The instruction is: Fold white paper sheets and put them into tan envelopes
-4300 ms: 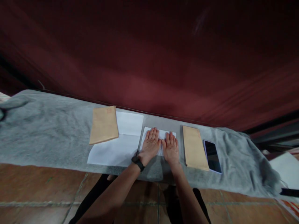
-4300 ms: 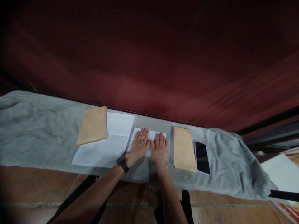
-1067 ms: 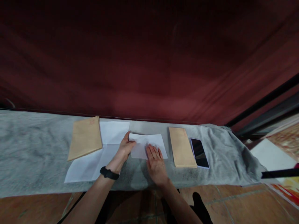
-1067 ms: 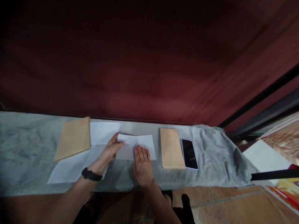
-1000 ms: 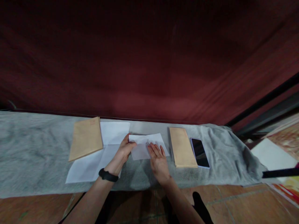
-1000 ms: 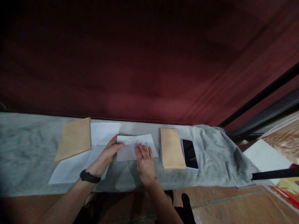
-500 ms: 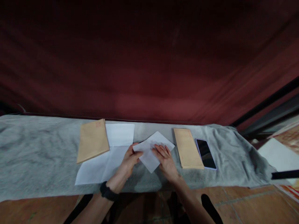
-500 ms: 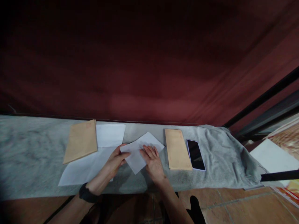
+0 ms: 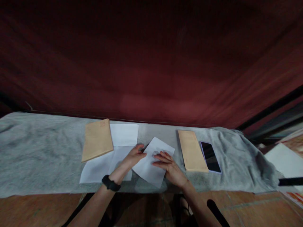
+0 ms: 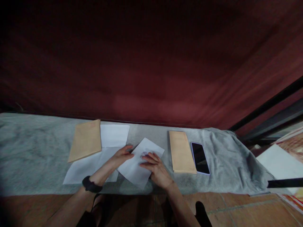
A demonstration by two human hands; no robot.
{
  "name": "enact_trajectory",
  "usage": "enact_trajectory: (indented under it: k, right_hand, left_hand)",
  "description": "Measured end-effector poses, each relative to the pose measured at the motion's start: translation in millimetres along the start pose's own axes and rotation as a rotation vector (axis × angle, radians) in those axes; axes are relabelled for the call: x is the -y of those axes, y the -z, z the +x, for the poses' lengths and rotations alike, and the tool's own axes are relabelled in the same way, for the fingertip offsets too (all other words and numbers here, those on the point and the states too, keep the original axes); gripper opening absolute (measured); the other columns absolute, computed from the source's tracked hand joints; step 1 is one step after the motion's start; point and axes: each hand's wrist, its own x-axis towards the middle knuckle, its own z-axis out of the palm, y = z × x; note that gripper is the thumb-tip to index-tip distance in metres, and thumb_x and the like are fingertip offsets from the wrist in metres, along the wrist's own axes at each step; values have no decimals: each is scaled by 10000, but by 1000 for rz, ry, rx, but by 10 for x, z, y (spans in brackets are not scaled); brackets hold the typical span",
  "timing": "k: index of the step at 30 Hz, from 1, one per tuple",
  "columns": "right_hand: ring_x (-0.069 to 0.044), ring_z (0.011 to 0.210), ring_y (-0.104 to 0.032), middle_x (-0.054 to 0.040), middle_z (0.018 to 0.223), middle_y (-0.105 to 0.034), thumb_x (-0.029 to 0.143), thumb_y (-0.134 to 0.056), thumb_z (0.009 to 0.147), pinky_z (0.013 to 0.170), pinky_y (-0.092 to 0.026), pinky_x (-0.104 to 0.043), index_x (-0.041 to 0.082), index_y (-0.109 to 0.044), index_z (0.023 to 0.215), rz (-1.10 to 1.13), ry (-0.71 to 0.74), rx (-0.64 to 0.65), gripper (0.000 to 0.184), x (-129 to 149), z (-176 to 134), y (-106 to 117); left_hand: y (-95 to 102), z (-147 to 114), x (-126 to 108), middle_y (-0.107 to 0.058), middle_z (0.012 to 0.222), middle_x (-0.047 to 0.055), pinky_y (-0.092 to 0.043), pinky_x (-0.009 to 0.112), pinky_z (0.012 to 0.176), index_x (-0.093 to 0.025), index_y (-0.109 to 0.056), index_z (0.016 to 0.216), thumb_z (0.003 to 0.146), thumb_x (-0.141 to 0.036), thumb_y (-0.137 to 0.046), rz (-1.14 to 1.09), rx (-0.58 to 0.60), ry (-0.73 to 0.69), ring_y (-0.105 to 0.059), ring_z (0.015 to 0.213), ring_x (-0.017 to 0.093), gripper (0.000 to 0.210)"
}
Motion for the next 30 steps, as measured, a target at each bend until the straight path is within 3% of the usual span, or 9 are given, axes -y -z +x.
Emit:
enact_trajectory:
  k: [7,9,12,14,16,18,20,24,30]
  right_hand:
    - [-199,1481,-345,-2,1554,-458,-59,-459,725,1216,-325,-476,319,-569,1404,-75,-114,-17,785,-148,-142,65]
    - [-195,1482,-342,-6,1575,-426,-70,-448,705,1213,-334,-464,314,-534,1436,-85,-114,-4,830,-160,-177,69]
    - [-186,1493,-318,-11,1595,-394,-82,-428,659,1216,-335,-448,294,-493,1471,-87,-103,7,897,-148,-215,72]
    - [-187,1500,-301,-24,1607,-372,-69,-432,649,1224,-319,-454,272,-450,1502,-84,-88,23,918,-132,-230,69]
    - [-202,1506,-287,-51,1616,-353,-36,-460,665,1232,-297,-472,246,-415,1523,-87,-78,41,905,-117,-243,56]
    - [-214,1510,-276,-85,1605,-371,9,-496,693,1241,-271,-483,213,-407,1528,-91,-73,59,865,-104,-256,30]
    - [-219,1512,-271,-114,1583,-406,46,-522,713,1249,-249,-477,179,-408,1527,-98,-77,75,832,-91,-271,-2]
    - [-223,1511,-274,-113,1583,-409,86,-543,753,1256,-231,-454,181,-382,1542,-132,-88,88,811,-71,-300,-49]
    - [-234,1510,-276,-49,1647,-278,80,-545,777,1254,-233,-454,259,-366,1551,-168,-118,131,814,-104,-343,-39]
  left_hand:
    - [-78,-7,69,-595,553,-34,-325,237,474,-198,-650,786,651,-200,-629,291,143,-17,-560,492,171,137]
    - [-82,-56,-2,-594,559,-21,-356,247,491,-210,-640,753,741,-240,-617,470,71,-39,-575,506,180,40]
    - [-163,-138,-130,-655,656,30,-461,299,630,-218,-664,842,892,-304,-536,843,-209,-160,-659,653,226,162]
    - [-288,-169,-173,-725,836,86,-502,357,772,-210,-676,994,959,-313,-461,1011,-271,-304,-699,826,255,241]
    - [-455,-167,-151,-730,1110,121,-486,384,939,-196,-656,1156,995,-320,-415,1039,-120,-533,-677,1055,251,315]
    - [-624,-137,-70,-622,1386,109,-387,401,1114,-200,-577,1343,1018,-329,-381,1029,93,-746,-543,1314,225,401]
    - [-755,-93,36,-512,1516,81,-276,440,1202,-219,-498,1443,1037,-353,-342,1056,200,-824,-415,1435,208,455]
    - [-811,10,190,-411,1586,68,-196,450,1241,-222,-423,1508,1053,-421,-289,1122,178,-820,-307,1498,199,514]
    - [-550,210,287,-374,1602,87,-227,451,1240,-187,-394,1530,1046,-455,-266,1199,61,-709,-296,1504,231,568]
